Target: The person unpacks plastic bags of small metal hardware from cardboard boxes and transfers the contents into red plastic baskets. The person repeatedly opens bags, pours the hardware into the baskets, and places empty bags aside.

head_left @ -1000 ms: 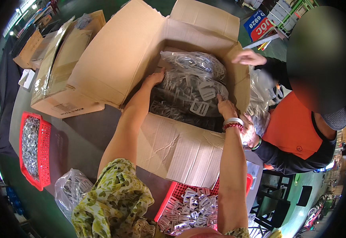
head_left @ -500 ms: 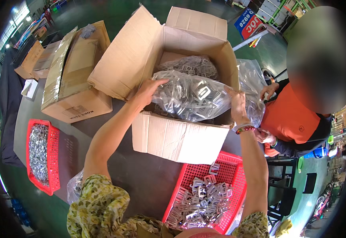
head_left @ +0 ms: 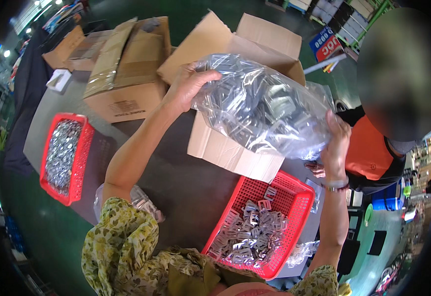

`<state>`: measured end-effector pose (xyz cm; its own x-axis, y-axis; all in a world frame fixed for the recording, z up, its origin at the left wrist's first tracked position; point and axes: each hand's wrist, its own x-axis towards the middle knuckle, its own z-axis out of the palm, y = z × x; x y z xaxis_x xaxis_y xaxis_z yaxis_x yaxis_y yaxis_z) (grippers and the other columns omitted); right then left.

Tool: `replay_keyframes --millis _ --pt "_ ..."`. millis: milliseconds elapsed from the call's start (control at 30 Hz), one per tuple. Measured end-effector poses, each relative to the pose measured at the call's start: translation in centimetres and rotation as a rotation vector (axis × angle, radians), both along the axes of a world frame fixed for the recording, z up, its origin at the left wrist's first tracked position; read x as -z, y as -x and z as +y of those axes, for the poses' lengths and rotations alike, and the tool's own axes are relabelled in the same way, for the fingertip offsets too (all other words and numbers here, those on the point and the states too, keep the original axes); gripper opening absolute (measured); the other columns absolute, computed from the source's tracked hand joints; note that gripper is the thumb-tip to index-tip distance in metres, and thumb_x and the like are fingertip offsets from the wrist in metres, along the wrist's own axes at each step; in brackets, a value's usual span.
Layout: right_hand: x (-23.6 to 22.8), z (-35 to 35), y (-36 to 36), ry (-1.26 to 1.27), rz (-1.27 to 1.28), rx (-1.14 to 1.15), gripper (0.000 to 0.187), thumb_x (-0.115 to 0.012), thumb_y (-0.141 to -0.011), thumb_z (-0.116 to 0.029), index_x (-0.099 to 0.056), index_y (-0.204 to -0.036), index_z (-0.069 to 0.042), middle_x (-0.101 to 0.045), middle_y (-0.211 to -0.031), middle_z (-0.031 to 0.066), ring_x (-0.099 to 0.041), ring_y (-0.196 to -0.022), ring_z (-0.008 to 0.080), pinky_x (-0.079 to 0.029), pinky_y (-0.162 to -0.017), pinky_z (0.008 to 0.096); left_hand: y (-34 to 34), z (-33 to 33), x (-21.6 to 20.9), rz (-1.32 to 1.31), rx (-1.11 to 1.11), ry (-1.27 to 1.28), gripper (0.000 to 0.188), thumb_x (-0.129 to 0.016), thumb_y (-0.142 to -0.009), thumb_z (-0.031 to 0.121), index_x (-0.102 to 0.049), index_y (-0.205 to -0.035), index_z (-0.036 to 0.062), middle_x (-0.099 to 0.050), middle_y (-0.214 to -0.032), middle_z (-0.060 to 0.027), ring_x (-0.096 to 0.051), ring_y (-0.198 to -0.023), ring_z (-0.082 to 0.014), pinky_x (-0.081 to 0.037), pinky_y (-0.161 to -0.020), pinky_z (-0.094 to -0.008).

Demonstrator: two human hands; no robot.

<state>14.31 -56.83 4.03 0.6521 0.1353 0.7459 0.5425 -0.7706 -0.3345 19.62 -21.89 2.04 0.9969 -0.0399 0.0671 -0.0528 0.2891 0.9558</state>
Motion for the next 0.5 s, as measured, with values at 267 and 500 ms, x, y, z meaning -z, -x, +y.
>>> replay_keyframes --millis 267,500 --pt "1.5 10.3 21.5 -0.846 0.554 -0.239 0.028 -0.071 -0.085 -0.017 -0.063 -0.065 0.0 -0.048 -0.056 -0.0059 -0.037 -0.055 0.0033 -0.029 -0.05 0.0247 18.1 9.5 -1.9 0.046 -0.003 -0.113 0.028 -0.068 -0.076 0.002 -0.068 -0.103 -0.0002 -0.07 -0.089 -0.0017 -0.063 -0.078 -0.0088 -0.051 -0.071 -0.025" --pt "10.7 17.9 38.9 -1.178 1.171 0.014 0.02 -0.072 -0.082 -0.012 -0.064 -0.071 0.004 -0.047 -0.055 -0.0039 -0.039 -0.053 0.0046 -0.03 -0.047 0.0265 31.9 14.1 10.6 0.538 0.118 -0.221 0.031 -0.065 -0.072 -0.002 -0.066 -0.102 -0.0055 -0.069 -0.09 -0.0083 -0.066 -0.077 -0.0141 -0.055 -0.071 -0.0284"
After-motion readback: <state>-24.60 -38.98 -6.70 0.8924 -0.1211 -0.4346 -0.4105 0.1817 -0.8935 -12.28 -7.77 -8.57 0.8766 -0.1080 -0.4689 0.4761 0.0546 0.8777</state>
